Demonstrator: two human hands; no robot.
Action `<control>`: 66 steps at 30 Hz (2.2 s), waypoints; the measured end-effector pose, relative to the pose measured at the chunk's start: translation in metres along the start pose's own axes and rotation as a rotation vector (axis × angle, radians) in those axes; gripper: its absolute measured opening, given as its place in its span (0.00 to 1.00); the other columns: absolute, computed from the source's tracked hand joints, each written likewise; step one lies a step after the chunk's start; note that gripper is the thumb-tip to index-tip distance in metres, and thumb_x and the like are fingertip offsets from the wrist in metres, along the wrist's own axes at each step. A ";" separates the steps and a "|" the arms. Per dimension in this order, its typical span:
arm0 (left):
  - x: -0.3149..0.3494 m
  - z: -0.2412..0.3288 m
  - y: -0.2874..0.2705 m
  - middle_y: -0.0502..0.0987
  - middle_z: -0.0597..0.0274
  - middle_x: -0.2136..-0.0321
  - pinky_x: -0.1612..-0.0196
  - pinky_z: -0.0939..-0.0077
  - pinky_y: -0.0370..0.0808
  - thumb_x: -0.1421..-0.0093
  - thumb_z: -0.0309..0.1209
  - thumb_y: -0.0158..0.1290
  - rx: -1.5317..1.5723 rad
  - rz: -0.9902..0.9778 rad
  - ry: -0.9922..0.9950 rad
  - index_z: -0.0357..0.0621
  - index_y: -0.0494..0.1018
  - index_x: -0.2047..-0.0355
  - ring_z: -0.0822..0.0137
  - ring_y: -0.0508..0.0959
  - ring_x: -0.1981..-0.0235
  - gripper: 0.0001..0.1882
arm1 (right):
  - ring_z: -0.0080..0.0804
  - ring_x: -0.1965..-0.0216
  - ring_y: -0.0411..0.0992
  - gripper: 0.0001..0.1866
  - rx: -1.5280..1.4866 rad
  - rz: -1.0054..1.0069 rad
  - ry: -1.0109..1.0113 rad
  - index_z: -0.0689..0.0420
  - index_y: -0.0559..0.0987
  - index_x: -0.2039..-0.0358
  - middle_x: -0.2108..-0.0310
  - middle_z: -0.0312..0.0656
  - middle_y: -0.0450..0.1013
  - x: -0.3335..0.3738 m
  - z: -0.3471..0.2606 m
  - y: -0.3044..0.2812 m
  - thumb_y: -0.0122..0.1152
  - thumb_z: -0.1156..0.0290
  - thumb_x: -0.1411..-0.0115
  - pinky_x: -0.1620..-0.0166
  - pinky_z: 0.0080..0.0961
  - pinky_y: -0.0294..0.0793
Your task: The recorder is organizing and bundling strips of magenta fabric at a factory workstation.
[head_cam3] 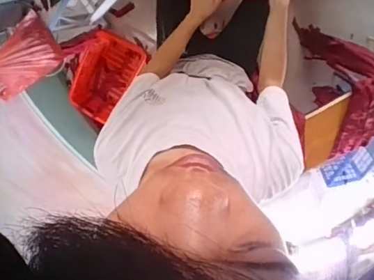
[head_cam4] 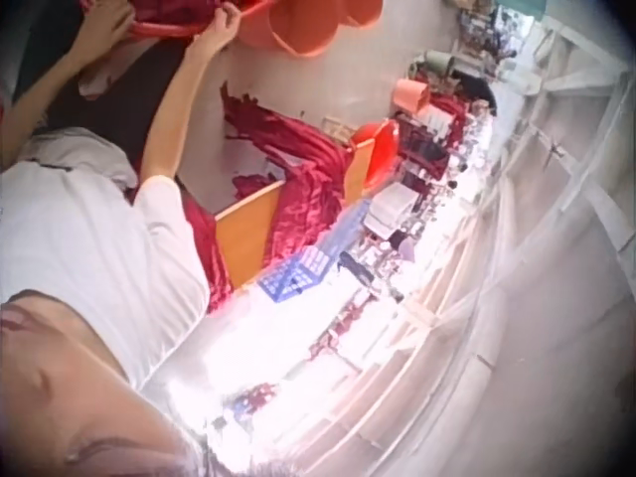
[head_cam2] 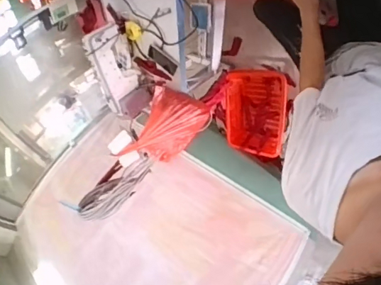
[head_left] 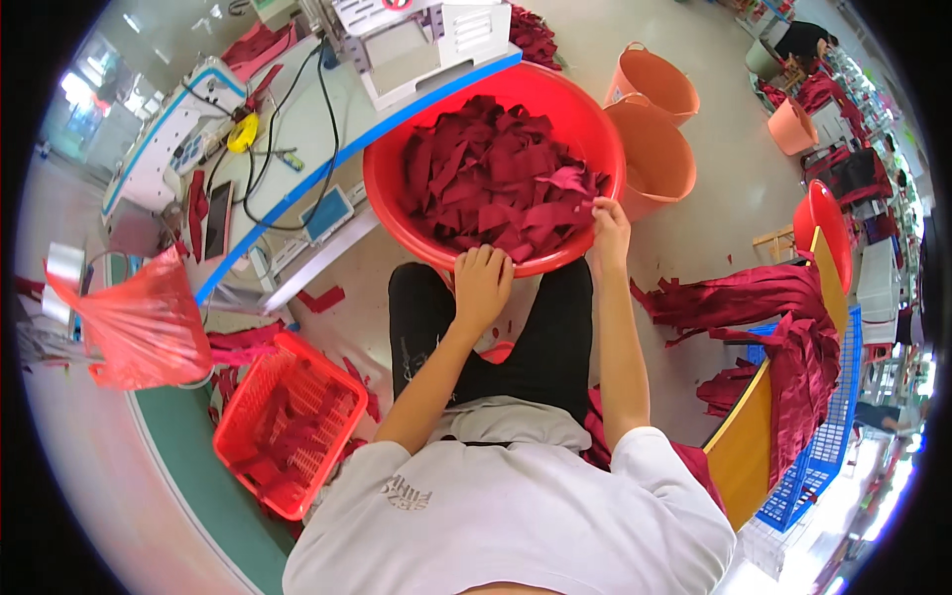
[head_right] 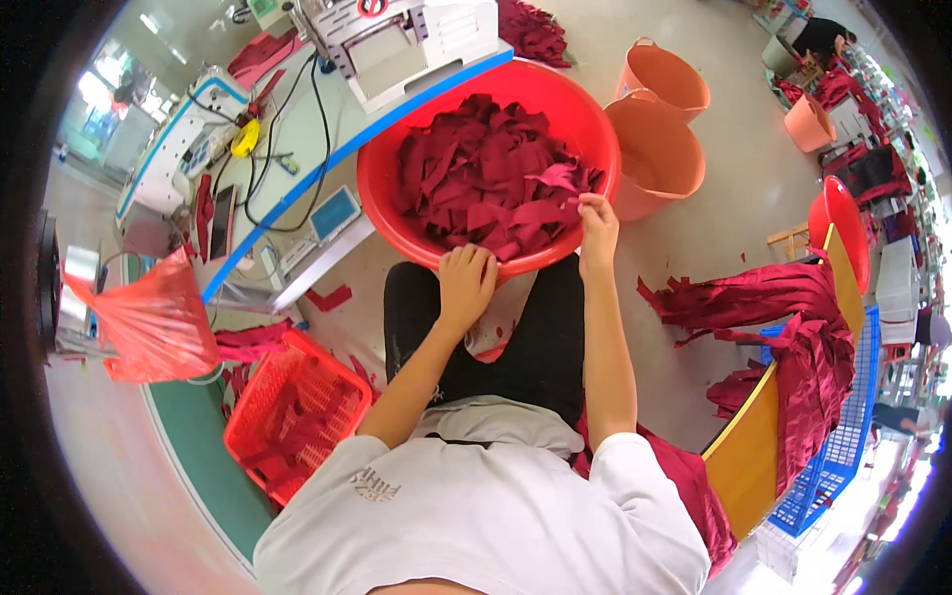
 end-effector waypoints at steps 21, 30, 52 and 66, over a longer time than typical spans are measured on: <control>-0.036 -0.085 -0.049 0.64 0.69 0.81 0.75 0.76 0.64 0.33 0.33 0.50 2.221 0.016 -0.968 0.43 0.73 0.62 0.71 0.64 0.80 0.07 | 0.11 0.78 0.64 0.05 0.643 -0.582 1.060 0.58 0.83 0.66 0.76 0.27 0.74 0.253 -0.047 -0.014 0.60 0.73 0.40 0.77 0.12 0.59; -0.035 -0.166 -0.151 0.53 0.74 0.85 0.82 0.81 0.51 0.28 0.35 0.44 2.006 0.129 -0.800 0.43 0.73 0.63 0.78 0.52 0.87 0.12 | 0.11 0.77 0.62 0.04 0.702 -0.239 0.708 0.55 0.80 0.64 0.74 0.25 0.71 0.233 -0.094 -0.087 0.57 0.74 0.36 0.74 0.11 0.60; 0.181 -0.323 -0.324 0.54 0.70 0.82 0.80 0.81 0.55 0.28 0.29 0.42 1.785 0.960 -0.767 0.38 0.69 0.66 0.76 0.54 0.83 0.10 | 0.08 0.78 0.57 0.08 0.778 0.309 -0.041 0.54 0.80 0.55 0.71 0.24 0.70 0.145 -0.196 -0.187 0.56 0.72 0.32 0.77 0.11 0.53; 0.182 -0.294 -0.346 0.53 0.73 0.83 0.81 0.81 0.52 0.27 0.33 0.42 1.751 0.674 -0.569 0.38 0.72 0.61 0.76 0.54 0.84 0.13 | 0.15 0.78 0.63 0.08 0.679 0.456 -0.151 0.55 0.80 0.55 0.74 0.27 0.69 0.146 -0.219 -0.214 0.58 0.72 0.33 0.73 0.14 0.62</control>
Point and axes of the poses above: each hand's wrist, its own x-axis away from the middle knuckle, its own y-axis out of the palm, z = x × y, the point moved 9 cm from there along -x, towards the middle knuckle
